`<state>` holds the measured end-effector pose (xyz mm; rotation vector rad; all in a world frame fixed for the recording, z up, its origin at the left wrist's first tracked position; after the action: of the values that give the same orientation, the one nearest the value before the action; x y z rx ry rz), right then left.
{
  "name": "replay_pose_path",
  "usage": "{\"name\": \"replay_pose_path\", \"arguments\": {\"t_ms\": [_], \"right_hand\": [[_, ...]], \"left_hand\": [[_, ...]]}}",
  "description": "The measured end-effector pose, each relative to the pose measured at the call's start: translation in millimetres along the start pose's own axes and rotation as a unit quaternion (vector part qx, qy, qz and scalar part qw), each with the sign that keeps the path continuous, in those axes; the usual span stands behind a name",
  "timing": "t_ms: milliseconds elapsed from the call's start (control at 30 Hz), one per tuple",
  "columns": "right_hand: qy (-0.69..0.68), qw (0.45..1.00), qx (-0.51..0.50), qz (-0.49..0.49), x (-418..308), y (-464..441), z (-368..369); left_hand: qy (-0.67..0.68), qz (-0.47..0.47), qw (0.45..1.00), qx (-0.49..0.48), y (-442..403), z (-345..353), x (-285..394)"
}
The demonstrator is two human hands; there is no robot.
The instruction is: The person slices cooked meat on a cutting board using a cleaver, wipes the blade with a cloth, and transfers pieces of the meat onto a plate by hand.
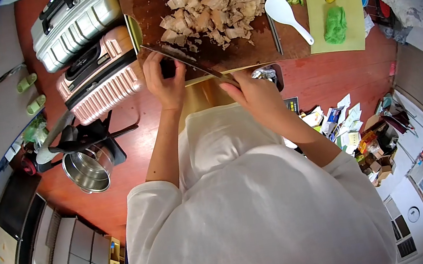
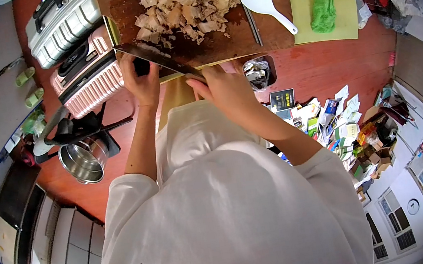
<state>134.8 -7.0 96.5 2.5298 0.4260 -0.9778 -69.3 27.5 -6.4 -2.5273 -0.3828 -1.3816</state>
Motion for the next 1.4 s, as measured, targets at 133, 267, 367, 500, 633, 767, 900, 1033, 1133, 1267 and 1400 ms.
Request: {"name": "replay_pose_path", "arguments": {"t_ms": [133,267,367,500,633,767,900,1033,1133,1267,1400], "right_hand": [[0.046,0.999,0.001,-0.021,0,-5,6],[0.004,0.999,-0.023,0.03,4,16,-4],[-0.01,1.0,-0.001,0.01,3,11,-5],[0.034,0.999,0.008,-0.006,-4,-17,8],[0.025,1.0,-0.013,0.013,2,-10,9],[-0.003,1.0,-0.003,-0.016,5,-4,-1],[0.016,0.999,-0.04,0.009,3,-23,7],[0.03,0.999,-0.038,0.011,-1,-53,25],[0.027,1.0,-0.014,-0.007,-16,-74,28],[0.041,0.999,0.002,0.011,-5,-66,27],[0.021,0.999,-0.01,0.026,14,-48,11]], "left_hand": [[-0.006,0.01,1.0,0.011,1,1,-1],[0.002,0.001,1.0,0.022,1,0,-1],[0.007,0.004,1.0,0.013,-1,1,1],[0.01,0.013,1.0,0.007,-4,0,4],[0.003,0.021,1.0,0.019,-4,-1,5],[0.006,0.025,1.0,0.006,-4,-2,10],[0.019,0.014,1.0,-0.009,-5,-3,7],[0.019,0.007,1.0,-0.02,-2,-3,7],[0.018,0.008,0.999,-0.029,1,-4,9],[0.007,0.025,0.999,-0.023,0,-6,8],[0.025,0.017,0.999,-0.011,1,-9,10]]}}
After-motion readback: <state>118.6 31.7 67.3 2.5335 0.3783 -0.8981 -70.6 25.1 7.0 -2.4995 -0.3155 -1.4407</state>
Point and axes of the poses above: each hand's wrist, its own y-axis away from the middle knuckle, its own z-axis out of the palm, x = y × z, the point moved 3 cm from there along -y, towards the middle knuckle, and after that the axes turned 15 degrees about -z, right-handed, at the moved point
